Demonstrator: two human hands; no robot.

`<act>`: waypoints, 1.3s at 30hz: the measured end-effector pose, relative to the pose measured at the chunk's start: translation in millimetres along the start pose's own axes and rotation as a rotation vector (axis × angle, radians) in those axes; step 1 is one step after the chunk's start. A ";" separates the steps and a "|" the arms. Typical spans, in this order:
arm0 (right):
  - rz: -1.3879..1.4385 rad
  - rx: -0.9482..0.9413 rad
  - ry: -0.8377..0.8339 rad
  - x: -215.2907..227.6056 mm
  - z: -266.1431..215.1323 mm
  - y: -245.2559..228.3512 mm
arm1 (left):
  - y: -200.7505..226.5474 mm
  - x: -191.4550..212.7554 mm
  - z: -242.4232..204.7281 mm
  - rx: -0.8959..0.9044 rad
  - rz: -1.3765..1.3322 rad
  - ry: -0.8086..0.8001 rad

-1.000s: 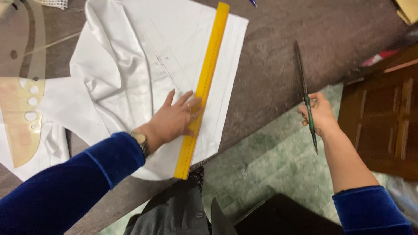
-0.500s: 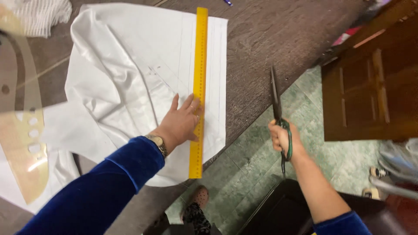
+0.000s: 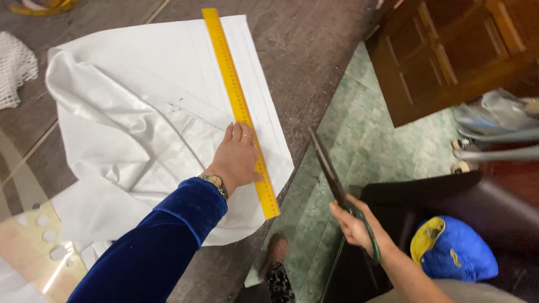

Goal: The person uses a yellow ruler and scissors to cut a straight line along a piece of white fabric laid on a table. After cutting, they use a pen to draw additional lines on the fabric.

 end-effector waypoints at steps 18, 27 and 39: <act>0.065 -0.061 -0.210 -26.6 -68.4 50.6 | 8.0 1.3 -0.3 -0.010 0.122 -0.203; 0.072 -0.099 -0.249 -36.2 -91.9 67.5 | 7.3 0.9 -2.0 -0.017 0.078 -0.204; 0.423 -0.363 -0.409 -49.6 -87.8 131.4 | 7.9 -2.8 2.1 -0.011 0.119 -0.206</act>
Point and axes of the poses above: each hand's wrist, its own z-axis towards the middle knuckle, its own x-axis out of the back of the hand, y = z × x, the point moved 8 cm from there along z, towards the middle knuckle
